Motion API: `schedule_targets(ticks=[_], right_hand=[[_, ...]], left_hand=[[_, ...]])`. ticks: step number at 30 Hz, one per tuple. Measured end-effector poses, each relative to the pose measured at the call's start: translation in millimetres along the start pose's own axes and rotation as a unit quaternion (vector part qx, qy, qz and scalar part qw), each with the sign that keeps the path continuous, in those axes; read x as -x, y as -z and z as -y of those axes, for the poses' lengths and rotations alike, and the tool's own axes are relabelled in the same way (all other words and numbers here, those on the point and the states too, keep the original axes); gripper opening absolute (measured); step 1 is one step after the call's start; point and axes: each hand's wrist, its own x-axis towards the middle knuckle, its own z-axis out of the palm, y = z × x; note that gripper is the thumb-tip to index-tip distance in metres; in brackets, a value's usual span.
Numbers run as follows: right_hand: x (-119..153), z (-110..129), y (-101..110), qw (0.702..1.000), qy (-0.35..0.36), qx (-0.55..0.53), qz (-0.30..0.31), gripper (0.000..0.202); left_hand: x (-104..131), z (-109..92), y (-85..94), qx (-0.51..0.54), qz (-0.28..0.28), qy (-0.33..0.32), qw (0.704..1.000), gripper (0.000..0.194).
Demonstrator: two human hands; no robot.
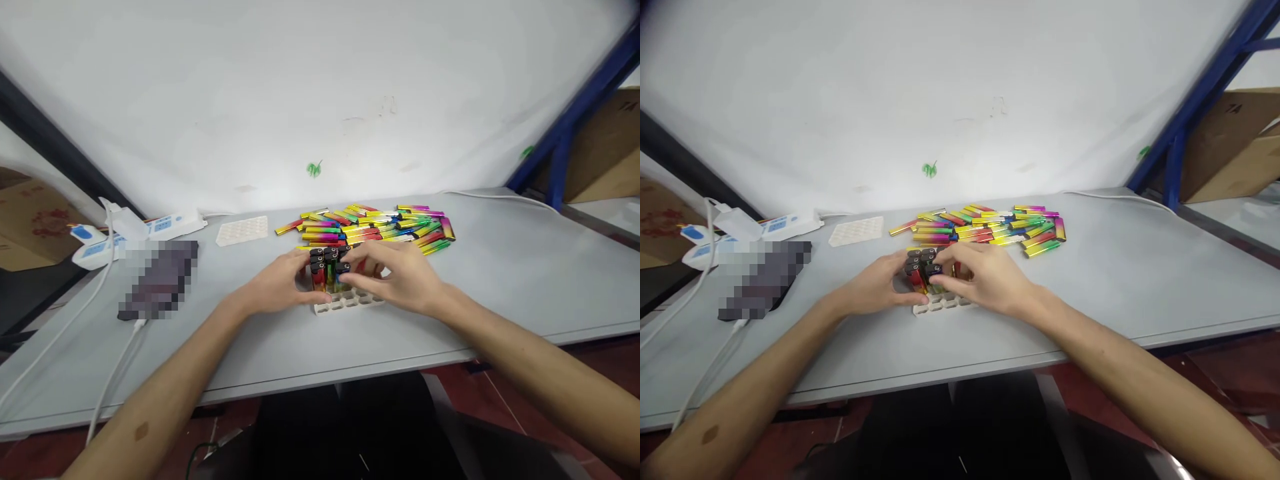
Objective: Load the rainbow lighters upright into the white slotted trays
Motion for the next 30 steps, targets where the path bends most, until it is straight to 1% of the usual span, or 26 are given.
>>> schedule_targets(ticks=[3, 7, 10, 15, 17, 20, 23, 26, 30], right_hand=[[1, -2, -7, 1.000, 0.020, 0.005, -0.010, 0.017], [1, -4, -10, 1.000, 0.015, 0.009, -0.018, 0.016], [0, -3, -10, 1.000, -0.001, 0.013, -0.012, 0.015], [0, -3, -10, 0.999, -0.040, -0.017, 0.015, 0.017], [0, -3, -11, 0.999, -0.039, -0.017, 0.018, 0.016], [1, -4, -12, 1.000, -0.017, 0.010, 0.021, 0.017], [1, -5, -13, 0.999, 0.000, 0.030, 0.030, 0.019], [2, -5, -13, 0.999, 0.002, 0.037, 0.035, 0.020], [3, -2, -13, 0.999, -0.001, 0.026, 0.032, 0.021]], left_hand=[[-1, -1, -2.8, 0.015, -0.005, 0.001, 1.000, 0.061], [-2, -5, -6.0, 0.019, -0.025, 0.024, 0.999, 0.059], [-3, -7, -7.6, 0.033, -0.046, 0.030, 0.998, 0.058], [-4, -7, -10.1, 0.077, -0.070, 0.008, 0.994, 0.062], [-4, -7, -11.0, 0.079, -0.070, 0.002, 0.994, 0.059], [-5, -8, -11.5, 0.069, -0.070, 0.004, 0.995, 0.047], [-5, -10, -11.3, 0.063, -0.070, 0.010, 0.996, 0.041], [-5, -12, -11.3, 0.068, -0.067, 0.010, 0.995, 0.041], [-5, -13, -12.0, 0.080, -0.066, 0.020, 0.994, 0.045]])
